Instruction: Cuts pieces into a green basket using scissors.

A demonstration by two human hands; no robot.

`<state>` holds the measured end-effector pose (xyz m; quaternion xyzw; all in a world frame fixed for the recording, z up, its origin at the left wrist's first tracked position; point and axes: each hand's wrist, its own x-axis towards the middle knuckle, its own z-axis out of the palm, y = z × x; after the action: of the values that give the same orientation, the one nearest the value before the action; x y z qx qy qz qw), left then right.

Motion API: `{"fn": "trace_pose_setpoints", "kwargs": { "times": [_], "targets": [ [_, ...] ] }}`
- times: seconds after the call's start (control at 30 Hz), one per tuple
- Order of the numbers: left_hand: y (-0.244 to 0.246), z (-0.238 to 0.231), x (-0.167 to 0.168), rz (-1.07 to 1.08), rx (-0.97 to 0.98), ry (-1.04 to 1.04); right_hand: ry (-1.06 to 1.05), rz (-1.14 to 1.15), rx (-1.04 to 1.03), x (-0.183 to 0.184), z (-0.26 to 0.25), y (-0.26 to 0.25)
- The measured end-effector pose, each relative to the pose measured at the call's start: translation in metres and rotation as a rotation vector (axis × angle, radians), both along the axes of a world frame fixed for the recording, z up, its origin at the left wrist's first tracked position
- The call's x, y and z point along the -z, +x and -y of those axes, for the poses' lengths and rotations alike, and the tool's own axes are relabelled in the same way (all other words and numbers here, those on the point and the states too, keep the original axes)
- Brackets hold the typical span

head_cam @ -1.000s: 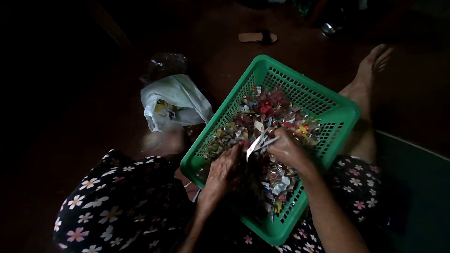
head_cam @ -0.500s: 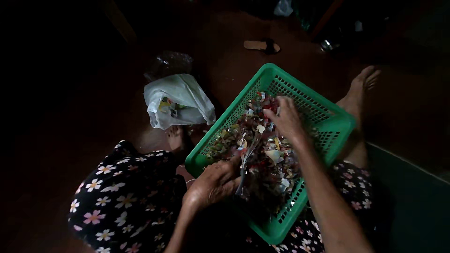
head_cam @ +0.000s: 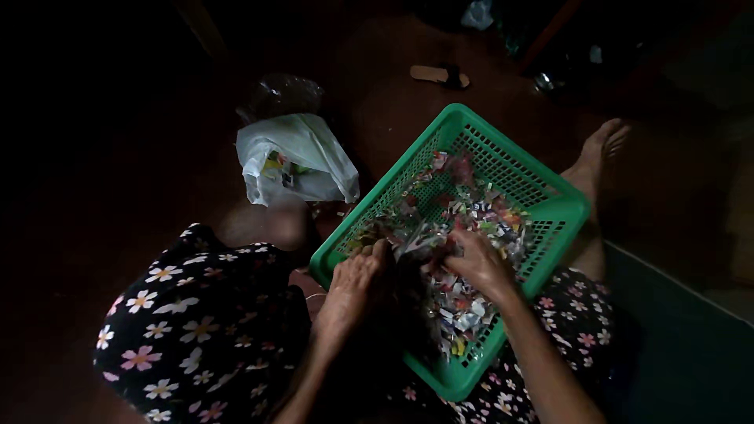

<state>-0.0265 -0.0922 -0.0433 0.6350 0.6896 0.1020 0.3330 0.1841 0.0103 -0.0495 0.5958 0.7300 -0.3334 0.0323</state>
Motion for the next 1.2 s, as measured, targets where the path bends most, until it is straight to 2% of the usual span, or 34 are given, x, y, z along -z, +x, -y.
{"fn": "trace_pose_setpoints", "kwargs": {
  "times": [0.1,0.23,0.37,0.43,0.5,0.63,0.77,0.9,1.0,1.13,1.2],
  "targets": [
    [0.013,-0.005,0.006,0.032,0.069,-0.040,-0.015,-0.069,0.142,-0.004,0.004,-0.002],
    [0.033,-0.009,0.021,0.090,0.042,0.103,0.005,-0.225,0.247,0.004,0.014,-0.003],
    [0.040,-0.006,0.036,0.037,-0.019,0.328,-0.106,-0.179,0.372,-0.003,0.014,-0.009],
    [0.039,-0.004,0.035,0.048,-0.034,0.370,-0.108,-0.161,0.406,-0.008,0.013,-0.009],
    [0.038,-0.003,0.031,0.067,-0.029,0.341,-0.064,-0.175,0.418,-0.009,0.012,-0.008],
    [0.035,-0.004,0.018,0.062,0.048,0.127,0.012,-0.145,0.327,-0.009,0.012,-0.009],
    [0.038,-0.006,0.022,0.129,0.065,0.181,0.031,-0.005,0.180,-0.012,0.026,-0.024],
    [0.036,-0.007,0.028,0.071,0.019,0.287,-0.029,0.031,0.260,-0.018,0.022,-0.028],
    [0.032,-0.005,0.023,0.089,0.010,0.260,-0.031,0.040,0.299,-0.025,0.015,-0.022],
    [0.031,-0.004,0.026,0.113,-0.062,0.358,0.048,-0.086,0.344,-0.027,0.010,-0.008],
    [0.028,-0.006,0.015,0.101,-0.020,0.208,0.056,-0.144,0.365,-0.029,0.011,-0.006]
  ]
}}
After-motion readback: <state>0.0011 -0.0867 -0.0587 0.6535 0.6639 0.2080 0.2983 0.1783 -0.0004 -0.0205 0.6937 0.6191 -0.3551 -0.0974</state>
